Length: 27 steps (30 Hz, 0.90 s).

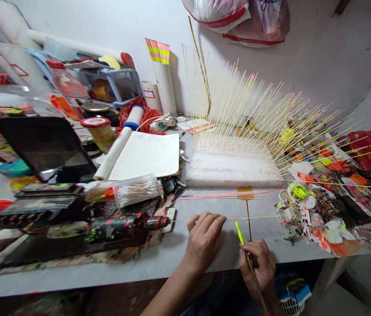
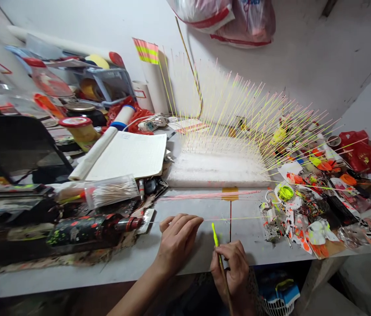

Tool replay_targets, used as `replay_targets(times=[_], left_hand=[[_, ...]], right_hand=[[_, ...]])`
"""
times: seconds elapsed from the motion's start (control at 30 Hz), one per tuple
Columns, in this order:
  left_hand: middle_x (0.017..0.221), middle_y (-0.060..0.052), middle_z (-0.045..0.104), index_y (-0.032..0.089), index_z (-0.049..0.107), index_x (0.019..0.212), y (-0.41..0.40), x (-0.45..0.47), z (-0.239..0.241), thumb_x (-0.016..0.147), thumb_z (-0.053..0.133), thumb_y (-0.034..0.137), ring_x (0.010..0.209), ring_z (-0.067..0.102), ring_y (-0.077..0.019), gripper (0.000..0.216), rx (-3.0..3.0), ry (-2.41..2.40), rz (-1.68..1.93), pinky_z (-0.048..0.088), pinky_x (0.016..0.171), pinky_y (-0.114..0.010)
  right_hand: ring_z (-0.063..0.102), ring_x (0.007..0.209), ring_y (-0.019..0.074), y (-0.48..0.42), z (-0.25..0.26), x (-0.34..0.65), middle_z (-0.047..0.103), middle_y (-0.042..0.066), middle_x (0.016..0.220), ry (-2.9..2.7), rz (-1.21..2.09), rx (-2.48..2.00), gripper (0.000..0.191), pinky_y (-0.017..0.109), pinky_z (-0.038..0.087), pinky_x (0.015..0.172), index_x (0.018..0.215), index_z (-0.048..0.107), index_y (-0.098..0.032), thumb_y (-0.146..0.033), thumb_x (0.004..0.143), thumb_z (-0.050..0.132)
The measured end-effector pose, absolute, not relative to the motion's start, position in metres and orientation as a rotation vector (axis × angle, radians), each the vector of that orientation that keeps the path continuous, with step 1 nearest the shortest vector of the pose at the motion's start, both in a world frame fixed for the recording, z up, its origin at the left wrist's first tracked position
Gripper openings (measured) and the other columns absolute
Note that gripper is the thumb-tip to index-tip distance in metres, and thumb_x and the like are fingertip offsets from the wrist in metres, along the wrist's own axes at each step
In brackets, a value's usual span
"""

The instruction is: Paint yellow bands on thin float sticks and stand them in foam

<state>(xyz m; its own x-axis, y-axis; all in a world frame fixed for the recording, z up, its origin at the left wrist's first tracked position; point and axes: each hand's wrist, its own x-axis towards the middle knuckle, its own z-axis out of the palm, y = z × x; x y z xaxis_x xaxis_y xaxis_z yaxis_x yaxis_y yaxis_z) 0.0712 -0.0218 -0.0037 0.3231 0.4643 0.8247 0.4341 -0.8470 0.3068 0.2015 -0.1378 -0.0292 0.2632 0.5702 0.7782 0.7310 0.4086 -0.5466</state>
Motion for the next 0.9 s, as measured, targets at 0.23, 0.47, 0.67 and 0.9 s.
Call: replay_targets(times=[0.23, 0.47, 0.67, 0.9], left_hand=[[0.081, 0.002, 0.071, 0.021, 0.061, 0.095, -0.023, 0.071, -0.005, 0.095, 0.05, 0.008, 0.074, 0.062, -0.0108, 0.017, 2.515, 0.862, 1.608, 0.034, 0.082, -0.032], [0.083, 0.002, 0.071, 0.021, 0.061, 0.095, -0.023, 0.072, -0.005, 0.095, 0.049, 0.008, 0.075, 0.061, -0.0111, 0.018, 2.508, 0.863, 1.605, 0.034, 0.082, -0.031], [0.083, 0.001, 0.071, 0.021, 0.06, 0.095, -0.023, 0.071, -0.004, 0.095, 0.048, 0.008, 0.076, 0.061, -0.0121, 0.018, 2.528, 0.852, 1.605, 0.035, 0.081, -0.031], [0.083, 0.002, 0.071, 0.021, 0.06, 0.094, -0.023, 0.073, -0.006, 0.094, 0.049, 0.008, 0.075, 0.062, -0.0118, 0.017, 2.516, 0.862, 1.616, 0.035, 0.081, -0.031]], right_hand=[[0.064, 0.074, 0.015, -0.131, -0.033, 0.197, 0.069, 0.002, 0.085, -1.416, -0.174, -1.277, 0.018, 0.029, 0.055, 0.067, 0.104, 0.063, -0.022, -0.009, 0.092, 0.059], [0.063, 0.074, 0.0137, -0.129, -0.025, 0.197, 0.069, 0.001, 0.083, -1.43, -0.218, -1.264, 0.018, 0.026, 0.055, 0.067, 0.102, 0.063, -0.022, -0.007, 0.092, 0.059], [0.062, 0.071, 0.0125, -0.131, -0.02, 0.198, 0.068, 0.0, 0.081, -1.396, -0.212, -1.285, 0.017, 0.021, 0.053, 0.061, 0.101, 0.063, -0.022, -0.007, 0.093, 0.057], [0.062, 0.072, 0.013, -0.132, -0.031, 0.198, 0.069, 0.0, 0.082, -1.389, -0.189, -1.266, 0.019, 0.024, 0.054, 0.064, 0.102, 0.062, -0.022, -0.006, 0.092, 0.058]])
